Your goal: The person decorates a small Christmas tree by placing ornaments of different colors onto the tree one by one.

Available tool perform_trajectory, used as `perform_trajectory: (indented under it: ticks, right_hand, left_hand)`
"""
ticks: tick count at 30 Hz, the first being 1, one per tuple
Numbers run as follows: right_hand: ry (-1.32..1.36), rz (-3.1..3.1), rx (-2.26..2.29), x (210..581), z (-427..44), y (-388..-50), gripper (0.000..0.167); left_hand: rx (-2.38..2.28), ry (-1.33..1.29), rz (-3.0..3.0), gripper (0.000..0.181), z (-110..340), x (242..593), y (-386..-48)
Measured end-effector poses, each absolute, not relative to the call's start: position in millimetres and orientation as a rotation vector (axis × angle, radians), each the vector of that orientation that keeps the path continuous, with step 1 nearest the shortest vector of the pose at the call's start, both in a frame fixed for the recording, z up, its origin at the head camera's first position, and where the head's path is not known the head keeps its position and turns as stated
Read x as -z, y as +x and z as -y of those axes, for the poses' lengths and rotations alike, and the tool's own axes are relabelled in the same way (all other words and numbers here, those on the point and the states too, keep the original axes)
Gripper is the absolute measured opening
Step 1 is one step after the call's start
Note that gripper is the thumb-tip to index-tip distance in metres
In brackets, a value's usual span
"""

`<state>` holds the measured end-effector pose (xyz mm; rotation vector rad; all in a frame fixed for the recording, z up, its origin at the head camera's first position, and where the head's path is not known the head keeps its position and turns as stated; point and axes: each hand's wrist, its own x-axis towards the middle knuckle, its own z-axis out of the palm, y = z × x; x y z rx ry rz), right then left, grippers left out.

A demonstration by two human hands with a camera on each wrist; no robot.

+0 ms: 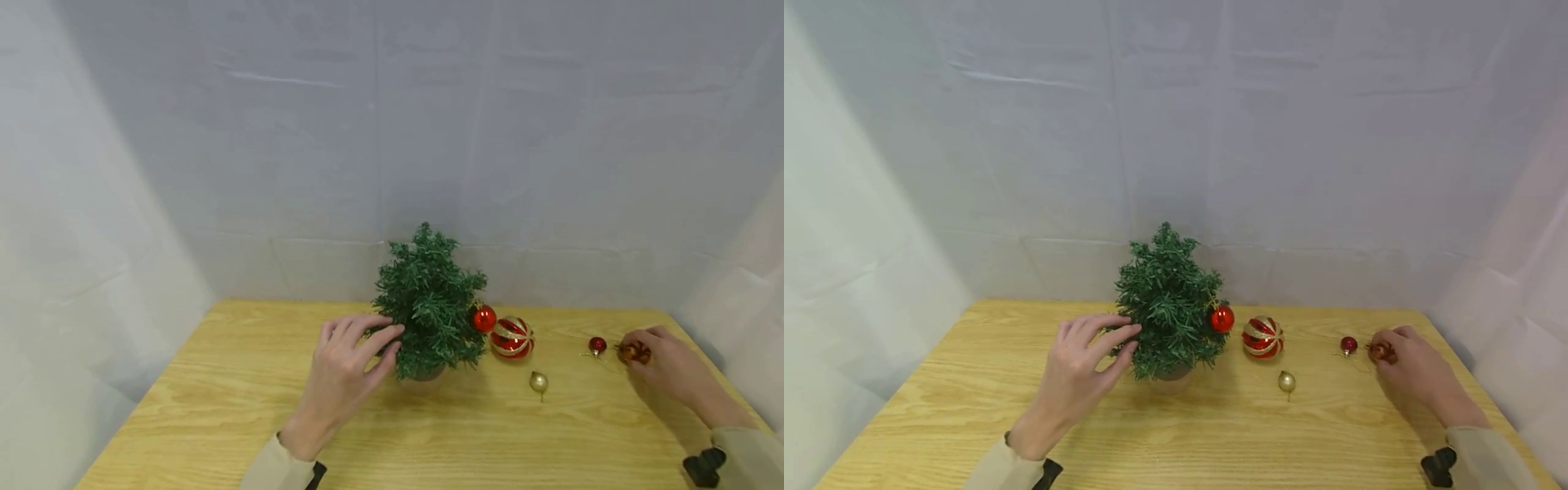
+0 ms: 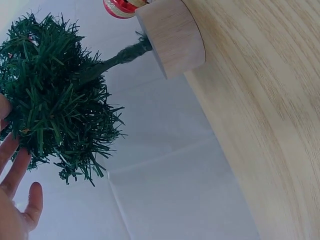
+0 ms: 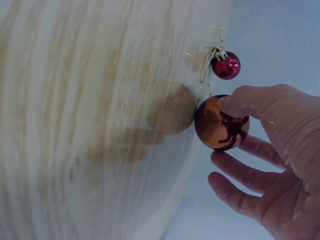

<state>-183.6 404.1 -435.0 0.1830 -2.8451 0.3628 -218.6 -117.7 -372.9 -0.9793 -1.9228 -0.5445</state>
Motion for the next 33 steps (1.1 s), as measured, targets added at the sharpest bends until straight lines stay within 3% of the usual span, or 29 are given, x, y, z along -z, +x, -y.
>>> perform_trajectory:
  ticks: [22, 33]
  right_hand:
    - [0.128, 2.856, -0.384, 439.1, -402.3, -164.4, 0.035]
    - [0.208, 2.722, -0.293, 433.9, -391.9, -151.5, 0.046]
  left_hand:
    - [0.535, -0.999, 1.903, 0.029, 119.0, 374.5, -220.3]
    - [0.541, -0.989, 1.926, 0.027, 117.9, 374.6, -220.1]
